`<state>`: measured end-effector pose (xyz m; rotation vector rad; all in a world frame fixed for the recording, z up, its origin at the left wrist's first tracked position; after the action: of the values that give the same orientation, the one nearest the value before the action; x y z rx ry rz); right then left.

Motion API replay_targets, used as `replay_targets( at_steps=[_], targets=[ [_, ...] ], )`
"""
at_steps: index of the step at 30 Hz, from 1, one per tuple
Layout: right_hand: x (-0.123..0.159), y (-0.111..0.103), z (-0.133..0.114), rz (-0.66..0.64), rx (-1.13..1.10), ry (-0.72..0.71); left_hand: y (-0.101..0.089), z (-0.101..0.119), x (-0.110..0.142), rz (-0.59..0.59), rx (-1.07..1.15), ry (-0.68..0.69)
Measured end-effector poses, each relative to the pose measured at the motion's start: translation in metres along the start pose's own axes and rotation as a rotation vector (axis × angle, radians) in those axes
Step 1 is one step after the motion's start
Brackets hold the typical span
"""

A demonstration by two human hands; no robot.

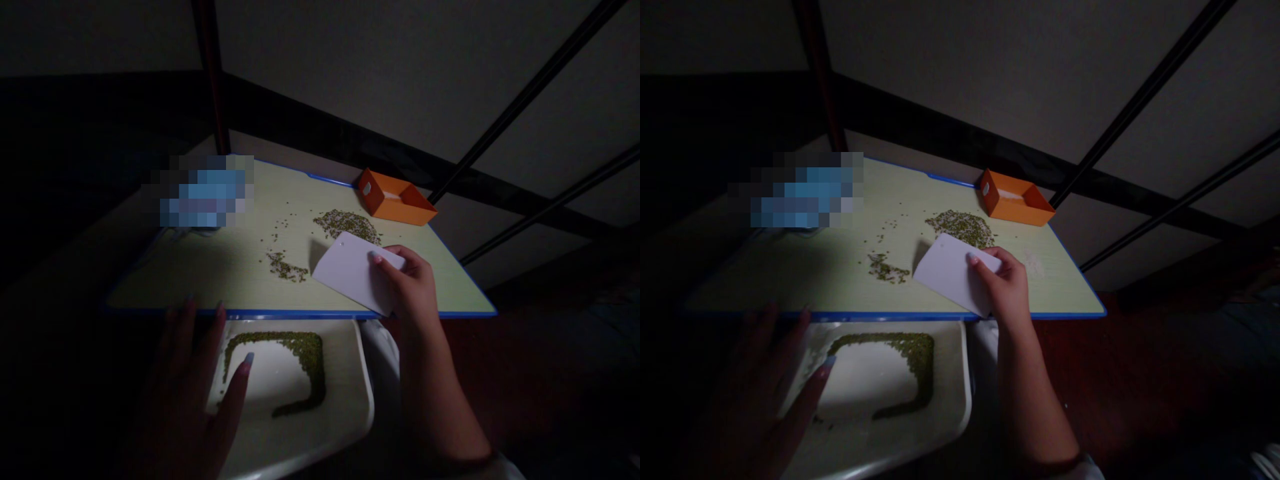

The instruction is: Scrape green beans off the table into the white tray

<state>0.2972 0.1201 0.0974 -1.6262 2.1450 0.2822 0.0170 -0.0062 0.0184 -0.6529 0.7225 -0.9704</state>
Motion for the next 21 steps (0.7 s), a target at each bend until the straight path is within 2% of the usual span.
replay_targets(
  at_steps=[11,18,21],
  targets=[
    [0.012,0.007,0.005,0.003,-0.078,0.037,0.0,0.001,-0.001,0.006,0.014,0.01],
    [0.004,-0.013,0.006,0.132,-0.031,0.032,0.001,0.0,-0.001,0.006,-0.013,0.031],
    [0.001,-0.016,0.009,0.133,0.002,0.015,0.0,0.0,-0.002,0.015,-0.011,0.031]
  ],
)
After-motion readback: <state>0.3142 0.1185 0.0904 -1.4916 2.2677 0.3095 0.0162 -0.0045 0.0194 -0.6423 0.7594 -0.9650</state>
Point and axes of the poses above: each hand's wrist, its own x-axis away from the middle knuckle, its own y-axis out of the palm, z = x × y, the point moved 2 cm from there along -x, towards the middle knuckle, and after that the axes turned 15 degrees about -y, right-handed, at the moved point
